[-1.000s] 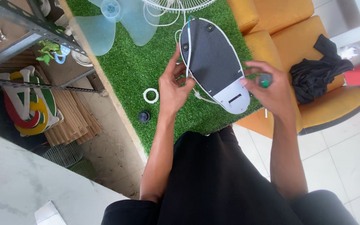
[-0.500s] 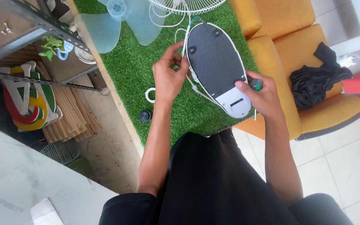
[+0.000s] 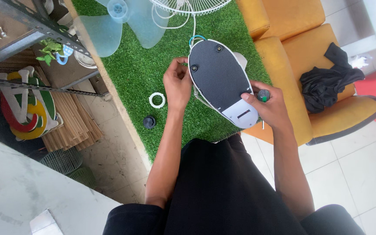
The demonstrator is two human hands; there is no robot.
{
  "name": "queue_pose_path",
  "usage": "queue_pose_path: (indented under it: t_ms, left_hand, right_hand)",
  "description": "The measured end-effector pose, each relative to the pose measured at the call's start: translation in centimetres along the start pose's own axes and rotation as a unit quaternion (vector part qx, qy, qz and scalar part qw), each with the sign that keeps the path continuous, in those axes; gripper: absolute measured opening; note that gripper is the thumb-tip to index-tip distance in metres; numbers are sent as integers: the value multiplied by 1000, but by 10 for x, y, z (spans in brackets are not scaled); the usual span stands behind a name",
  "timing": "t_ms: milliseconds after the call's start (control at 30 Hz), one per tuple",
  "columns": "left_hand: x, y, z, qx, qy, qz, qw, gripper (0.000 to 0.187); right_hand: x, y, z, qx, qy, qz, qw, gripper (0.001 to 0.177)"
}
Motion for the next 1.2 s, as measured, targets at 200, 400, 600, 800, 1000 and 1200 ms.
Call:
queue_pose_path:
  t_ms: [200,400,600,800,1000,1200]
  left_hand:
    - [-28,-4,-9,-211,97,-96,968,53]
    - [-14,-13,-22,-160,145,-122,969,72]
    - [18,-22,-14,-147,149,-129,969,74]
    - [21,-28,-25,-206,143,-113,961,77]
    - [6,-25,-42,-355,191,-97,910,76]
    - [-17,-20,-50,-375,170,-157,897,75]
  right_hand:
    - [-1,-4,2,8,-23,-19,1000,47]
    - [9,1,15,-24,-38,-3,999,41]
    - [42,7,35,-15,-44,-4,999,43]
    - [62,16,39,-10,-43,17,999,41]
    - [40,13,28,-45,-59,-18,997,37]
    - [3,-8,11,-18,-63,-25,998,38]
Point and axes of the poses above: each hand's wrist, its own x-axis towards the middle knuckle, its own z-axis out of the back of the hand, y = z × x, the point moved 4 cm from there along x, towards the middle knuckle, and after that the axes turned 15 degrees about y, right-handed, at the moved point
